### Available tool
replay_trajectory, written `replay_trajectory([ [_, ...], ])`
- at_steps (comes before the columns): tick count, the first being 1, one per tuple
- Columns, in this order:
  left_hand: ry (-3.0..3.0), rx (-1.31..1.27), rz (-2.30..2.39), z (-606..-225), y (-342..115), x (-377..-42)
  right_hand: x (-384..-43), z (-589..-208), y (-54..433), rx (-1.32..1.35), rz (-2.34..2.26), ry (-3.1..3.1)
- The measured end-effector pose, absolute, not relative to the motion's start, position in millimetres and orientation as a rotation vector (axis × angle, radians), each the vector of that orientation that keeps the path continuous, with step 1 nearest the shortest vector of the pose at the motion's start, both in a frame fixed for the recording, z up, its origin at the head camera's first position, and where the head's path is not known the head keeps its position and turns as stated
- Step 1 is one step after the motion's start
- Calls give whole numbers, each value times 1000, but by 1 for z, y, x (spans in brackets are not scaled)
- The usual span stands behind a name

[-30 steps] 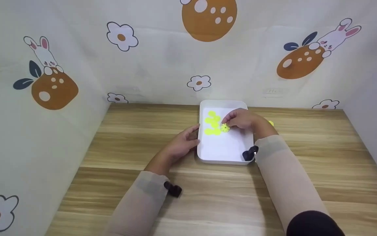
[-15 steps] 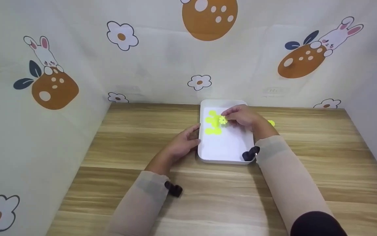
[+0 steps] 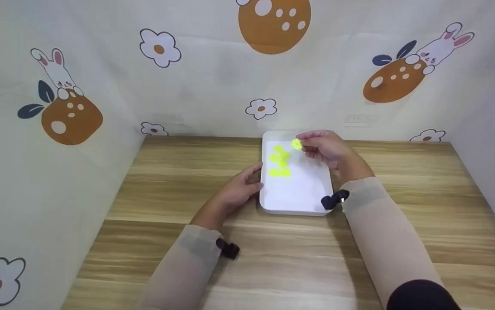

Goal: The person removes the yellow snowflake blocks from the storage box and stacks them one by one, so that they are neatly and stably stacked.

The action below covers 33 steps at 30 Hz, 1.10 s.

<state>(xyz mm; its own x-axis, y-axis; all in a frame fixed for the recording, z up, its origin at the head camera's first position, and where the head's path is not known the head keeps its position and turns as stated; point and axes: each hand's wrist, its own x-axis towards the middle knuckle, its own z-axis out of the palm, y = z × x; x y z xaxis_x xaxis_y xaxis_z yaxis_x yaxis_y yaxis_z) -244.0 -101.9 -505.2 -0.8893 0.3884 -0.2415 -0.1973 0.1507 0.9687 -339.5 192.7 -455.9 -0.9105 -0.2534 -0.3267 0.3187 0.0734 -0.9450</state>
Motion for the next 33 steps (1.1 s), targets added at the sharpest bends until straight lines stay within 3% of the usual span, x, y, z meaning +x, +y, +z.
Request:
replay_trajectory([
  [15, 1986, 134, 1775, -508, -102, -248, -313, -447, 253, 112, -2030, 1895],
  [33, 1933, 165, 1837, -511, -104, -248, -289, -474, 313, 237, -2299, 1692],
])
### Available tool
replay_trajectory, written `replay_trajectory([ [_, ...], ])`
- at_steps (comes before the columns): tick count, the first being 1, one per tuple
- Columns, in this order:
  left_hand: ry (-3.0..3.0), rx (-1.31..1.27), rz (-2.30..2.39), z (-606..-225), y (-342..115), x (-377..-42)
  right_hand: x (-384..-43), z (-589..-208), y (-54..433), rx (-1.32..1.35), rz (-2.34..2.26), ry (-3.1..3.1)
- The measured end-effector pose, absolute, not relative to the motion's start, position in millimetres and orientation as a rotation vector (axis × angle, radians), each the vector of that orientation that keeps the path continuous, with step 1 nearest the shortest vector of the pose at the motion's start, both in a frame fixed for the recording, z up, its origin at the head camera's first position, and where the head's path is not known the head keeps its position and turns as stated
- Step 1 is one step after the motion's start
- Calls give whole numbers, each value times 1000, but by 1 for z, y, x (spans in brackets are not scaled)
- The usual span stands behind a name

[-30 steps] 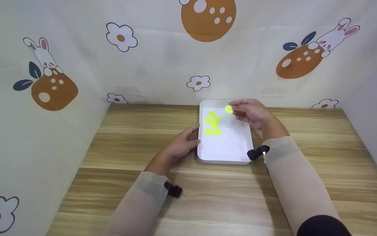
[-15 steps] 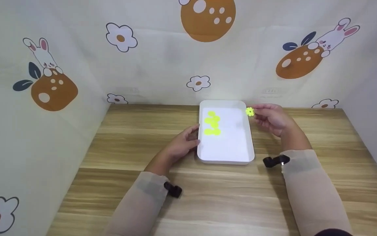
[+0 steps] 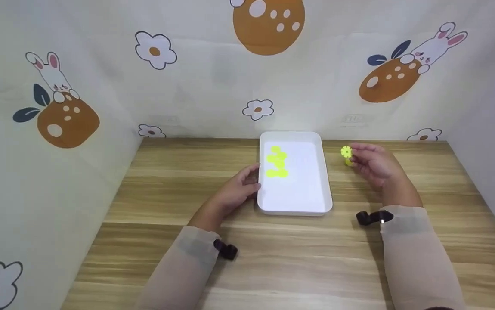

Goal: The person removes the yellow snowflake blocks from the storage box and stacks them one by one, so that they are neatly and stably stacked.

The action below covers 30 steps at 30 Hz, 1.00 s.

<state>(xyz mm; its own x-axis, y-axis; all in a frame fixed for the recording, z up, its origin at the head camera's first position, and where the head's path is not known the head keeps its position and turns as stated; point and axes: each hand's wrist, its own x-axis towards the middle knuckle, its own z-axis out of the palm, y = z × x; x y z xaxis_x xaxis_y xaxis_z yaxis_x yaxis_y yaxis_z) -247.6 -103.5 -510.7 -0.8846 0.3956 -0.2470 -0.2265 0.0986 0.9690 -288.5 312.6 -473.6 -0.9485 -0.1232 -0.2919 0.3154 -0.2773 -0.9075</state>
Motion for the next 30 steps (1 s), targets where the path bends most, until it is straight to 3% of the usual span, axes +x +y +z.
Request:
replay_trajectory([
  [30, 1952, 121, 1854, -507, -101, -247, -288, -488, 338, 472, -2201, 1845],
])
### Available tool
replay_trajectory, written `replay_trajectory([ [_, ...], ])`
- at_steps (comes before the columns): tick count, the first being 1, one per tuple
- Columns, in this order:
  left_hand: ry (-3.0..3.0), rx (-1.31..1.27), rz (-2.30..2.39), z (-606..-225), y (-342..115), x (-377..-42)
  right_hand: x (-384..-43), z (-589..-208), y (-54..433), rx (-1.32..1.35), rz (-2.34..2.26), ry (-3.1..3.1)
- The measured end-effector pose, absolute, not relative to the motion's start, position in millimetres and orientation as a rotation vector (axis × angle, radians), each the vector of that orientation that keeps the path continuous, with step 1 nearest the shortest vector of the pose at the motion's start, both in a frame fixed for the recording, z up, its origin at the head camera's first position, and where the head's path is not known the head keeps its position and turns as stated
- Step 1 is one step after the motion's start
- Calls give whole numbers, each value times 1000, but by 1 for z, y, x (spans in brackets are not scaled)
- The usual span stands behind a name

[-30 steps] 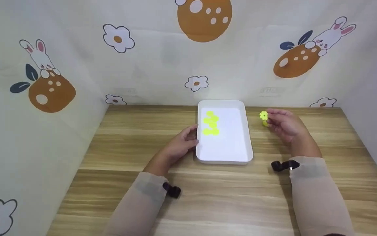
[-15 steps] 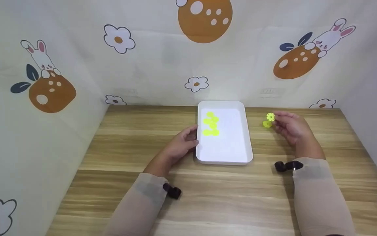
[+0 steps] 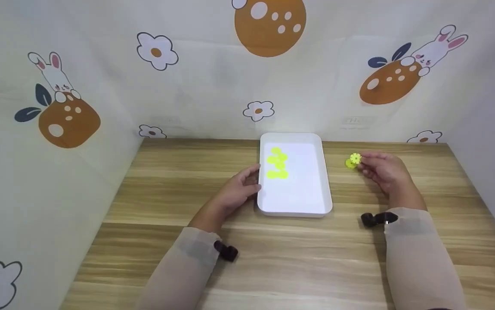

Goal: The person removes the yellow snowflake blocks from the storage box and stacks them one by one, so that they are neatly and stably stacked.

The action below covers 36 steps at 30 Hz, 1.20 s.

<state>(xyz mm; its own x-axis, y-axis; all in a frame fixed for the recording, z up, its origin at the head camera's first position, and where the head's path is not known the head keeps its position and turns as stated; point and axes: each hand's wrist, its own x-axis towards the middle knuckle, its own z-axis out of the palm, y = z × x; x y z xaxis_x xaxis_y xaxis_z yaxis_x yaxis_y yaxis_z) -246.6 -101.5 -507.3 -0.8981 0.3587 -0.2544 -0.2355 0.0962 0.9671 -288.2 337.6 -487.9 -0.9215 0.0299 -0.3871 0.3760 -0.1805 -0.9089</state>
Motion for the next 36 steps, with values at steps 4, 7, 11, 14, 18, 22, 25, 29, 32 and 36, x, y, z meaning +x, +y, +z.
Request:
replay_trajectory([
  [4, 1961, 115, 1851, -507, -101, -246, -288, -489, 338, 490, -2191, 1837],
  [7, 1960, 122, 1853, -508, -101, -247, -289, -489, 338, 504, -2160, 1858],
  [11, 1959, 124, 1853, -508, -100, -247, -290, -491, 337, 519, -2105, 1917],
  [14, 1967, 113, 1847, -507, -101, -247, -291, -491, 336, 522, -2072, 1957],
  [18, 1970, 108, 1843, -507, -101, -247, -292, -491, 335, 523, -2052, 1973],
  [22, 1945, 123, 1858, -507, -102, -246, -293, -493, 334, 546, -2028, 1989],
  [25, 1933, 125, 1866, -507, -102, -246, -294, -493, 333, 559, -2017, 2002],
  [29, 1934, 122, 1866, -508, -102, -247, -293, -494, 332, 571, -2018, 2009],
  [32, 1944, 118, 1859, -508, -102, -247, -293, -493, 333, 579, -2025, 2000],
  [36, 1963, 103, 1844, -508, -101, -247, -293, -493, 333, 581, -2034, 1984],
])
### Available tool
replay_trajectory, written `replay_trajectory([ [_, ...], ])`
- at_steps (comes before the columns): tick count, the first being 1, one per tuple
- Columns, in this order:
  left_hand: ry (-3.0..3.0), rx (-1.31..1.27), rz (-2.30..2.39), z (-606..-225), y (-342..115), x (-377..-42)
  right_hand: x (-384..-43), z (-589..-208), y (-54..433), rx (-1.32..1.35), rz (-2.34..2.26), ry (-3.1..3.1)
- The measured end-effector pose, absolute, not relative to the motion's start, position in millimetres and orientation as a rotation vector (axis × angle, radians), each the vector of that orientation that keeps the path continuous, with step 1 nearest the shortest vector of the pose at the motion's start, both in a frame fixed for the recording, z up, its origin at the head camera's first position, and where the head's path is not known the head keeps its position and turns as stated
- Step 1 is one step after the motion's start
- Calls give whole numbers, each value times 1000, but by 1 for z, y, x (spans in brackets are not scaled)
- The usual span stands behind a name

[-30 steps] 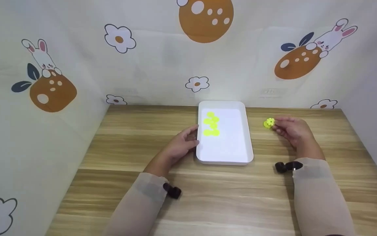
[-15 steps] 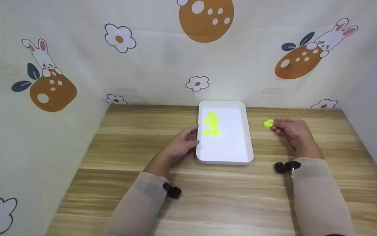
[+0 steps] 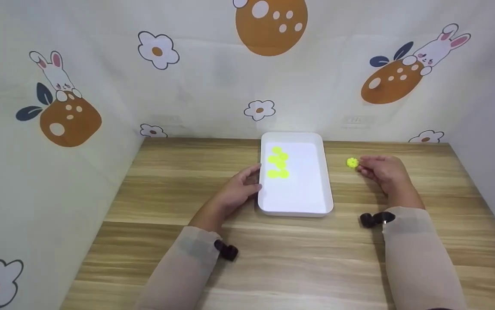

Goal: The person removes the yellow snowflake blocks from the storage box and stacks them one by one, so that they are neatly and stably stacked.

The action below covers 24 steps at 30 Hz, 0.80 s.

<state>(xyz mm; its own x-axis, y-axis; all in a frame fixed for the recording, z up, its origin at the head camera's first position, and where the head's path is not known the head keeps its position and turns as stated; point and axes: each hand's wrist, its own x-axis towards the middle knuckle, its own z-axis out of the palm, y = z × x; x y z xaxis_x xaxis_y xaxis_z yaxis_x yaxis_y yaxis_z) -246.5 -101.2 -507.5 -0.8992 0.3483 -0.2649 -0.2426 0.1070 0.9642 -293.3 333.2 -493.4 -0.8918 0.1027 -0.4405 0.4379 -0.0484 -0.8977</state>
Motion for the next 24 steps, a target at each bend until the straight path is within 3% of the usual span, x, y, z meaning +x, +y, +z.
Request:
replay_trajectory([
  [12, 1965, 120, 1843, -507, -101, -245, -291, -493, 334, 584, -2100, 1941],
  [24, 1953, 144, 1846, -506, -102, -247, -289, -469, 313, 454, -2242, 1805],
])
